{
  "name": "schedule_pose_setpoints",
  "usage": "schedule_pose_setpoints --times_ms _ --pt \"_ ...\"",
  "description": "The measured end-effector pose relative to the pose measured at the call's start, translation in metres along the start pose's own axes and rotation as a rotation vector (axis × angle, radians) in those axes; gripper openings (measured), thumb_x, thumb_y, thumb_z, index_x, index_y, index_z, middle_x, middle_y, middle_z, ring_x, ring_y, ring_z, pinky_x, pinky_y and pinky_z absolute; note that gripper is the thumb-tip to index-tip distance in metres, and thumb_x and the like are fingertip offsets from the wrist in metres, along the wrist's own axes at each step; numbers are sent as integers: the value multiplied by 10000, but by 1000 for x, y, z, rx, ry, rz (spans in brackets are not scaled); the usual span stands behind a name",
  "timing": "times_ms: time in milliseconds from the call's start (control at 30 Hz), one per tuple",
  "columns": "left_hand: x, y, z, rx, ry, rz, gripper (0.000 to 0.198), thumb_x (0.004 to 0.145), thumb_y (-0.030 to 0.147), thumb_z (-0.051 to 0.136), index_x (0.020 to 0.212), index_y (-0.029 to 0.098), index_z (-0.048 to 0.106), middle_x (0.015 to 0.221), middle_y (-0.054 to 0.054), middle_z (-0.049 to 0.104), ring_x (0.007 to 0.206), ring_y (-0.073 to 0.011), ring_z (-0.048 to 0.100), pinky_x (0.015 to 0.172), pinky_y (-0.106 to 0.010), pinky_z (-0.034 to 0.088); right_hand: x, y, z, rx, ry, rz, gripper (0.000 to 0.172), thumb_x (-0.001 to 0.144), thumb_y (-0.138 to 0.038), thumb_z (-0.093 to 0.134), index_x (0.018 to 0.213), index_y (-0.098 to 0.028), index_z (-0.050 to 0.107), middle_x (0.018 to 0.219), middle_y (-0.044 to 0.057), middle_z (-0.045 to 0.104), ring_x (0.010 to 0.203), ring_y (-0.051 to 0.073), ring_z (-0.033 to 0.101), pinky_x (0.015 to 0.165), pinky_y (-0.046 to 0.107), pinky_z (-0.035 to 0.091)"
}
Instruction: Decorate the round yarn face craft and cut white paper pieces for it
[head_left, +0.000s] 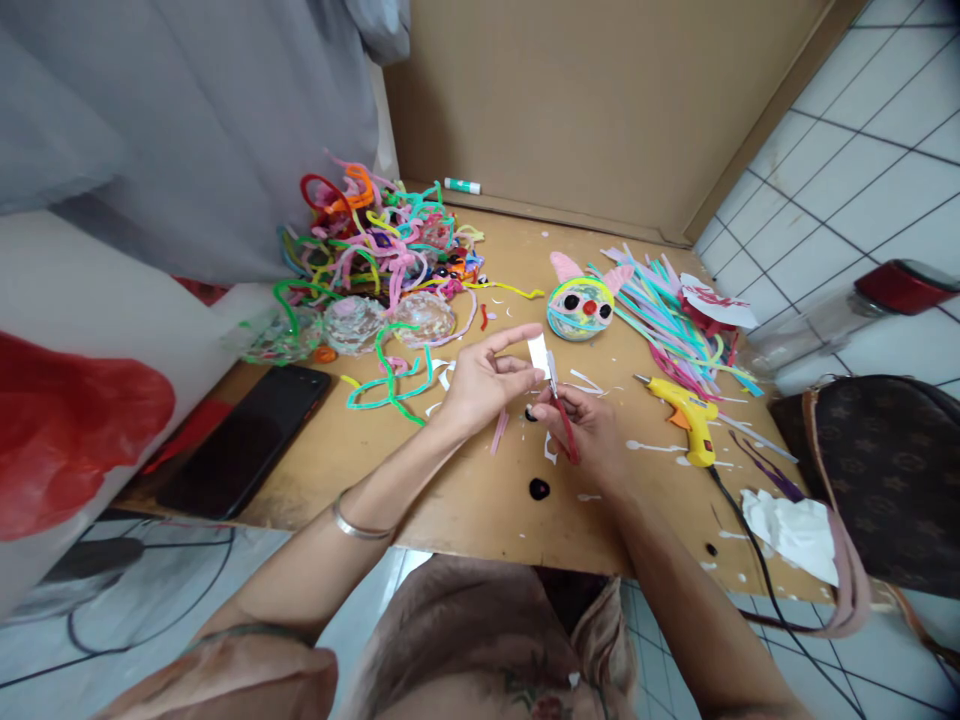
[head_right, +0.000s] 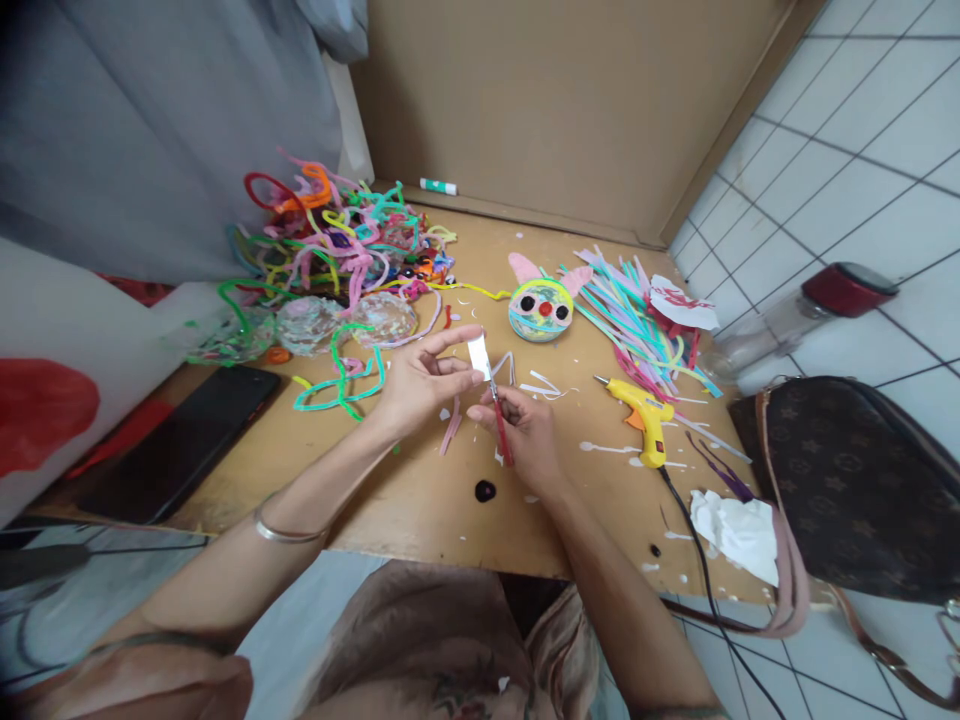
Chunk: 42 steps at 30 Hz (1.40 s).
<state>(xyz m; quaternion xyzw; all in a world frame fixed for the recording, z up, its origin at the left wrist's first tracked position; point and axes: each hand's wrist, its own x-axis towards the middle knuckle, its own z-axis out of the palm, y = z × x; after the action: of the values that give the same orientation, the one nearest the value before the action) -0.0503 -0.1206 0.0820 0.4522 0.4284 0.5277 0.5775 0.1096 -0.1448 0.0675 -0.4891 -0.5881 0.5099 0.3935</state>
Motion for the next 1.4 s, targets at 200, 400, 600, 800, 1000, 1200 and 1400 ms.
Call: schedule_pose_setpoints --times_ms 200,400,600,800,1000,1200,1400 --pt "3 -4 -3 33 -2 60 616 690 243 796 1284 140 670 757 -50 761 617 -114 645 606 -226 505 0 0 0 4 8 -4 496 668 -659 785 730 -208 586 542 -71 436 421 86 407 413 242 341" --pt "10 -13 -5 -22 54 189 366 726 289 785 1068 160 763 831 -49 773 728 -127 682 746 -263 555 -1 1 1 -19 12 -24 491 679 -663 771 748 -206 604 590 -50 481 466 91 420 425 243 363" --pt "10 -13 -5 45 86 181 396 699 227 774 1088 152 763 761 -43 757 671 -117 653 669 -241 530 1 5 1 -8 18 -25 482 664 -632 796 814 -208 623 596 -59 464 483 98 426 435 244 361" --pt "4 -9 -1 55 24 110 394 688 229 774 1072 145 764 751 -42 752 616 -105 627 594 -223 512 3 8 -1 -26 32 -39 494 670 -632 799 840 -205 616 639 -49 484 525 103 447 472 246 388" --pt "3 -9 0 25 3 113 454 693 227 776 1138 143 743 767 -50 761 598 -102 625 559 -220 504 2 5 0 -31 43 -29 505 683 -673 770 826 -214 619 626 -50 460 519 107 429 460 251 370" --pt "5 -10 -2 30 -5 114 531 684 226 788 1203 140 719 774 -55 767 618 -107 644 576 -220 510 0 5 2 -44 54 -45 515 692 -698 749 817 -212 632 610 -52 444 505 104 419 448 248 365" --pt "5 -9 -2 26 -10 99 517 700 210 778 1208 134 720 791 -69 770 626 -118 655 596 -242 528 0 8 2 -66 58 -70 511 702 -705 733 782 -213 622 589 -53 435 473 99 410 429 249 336"
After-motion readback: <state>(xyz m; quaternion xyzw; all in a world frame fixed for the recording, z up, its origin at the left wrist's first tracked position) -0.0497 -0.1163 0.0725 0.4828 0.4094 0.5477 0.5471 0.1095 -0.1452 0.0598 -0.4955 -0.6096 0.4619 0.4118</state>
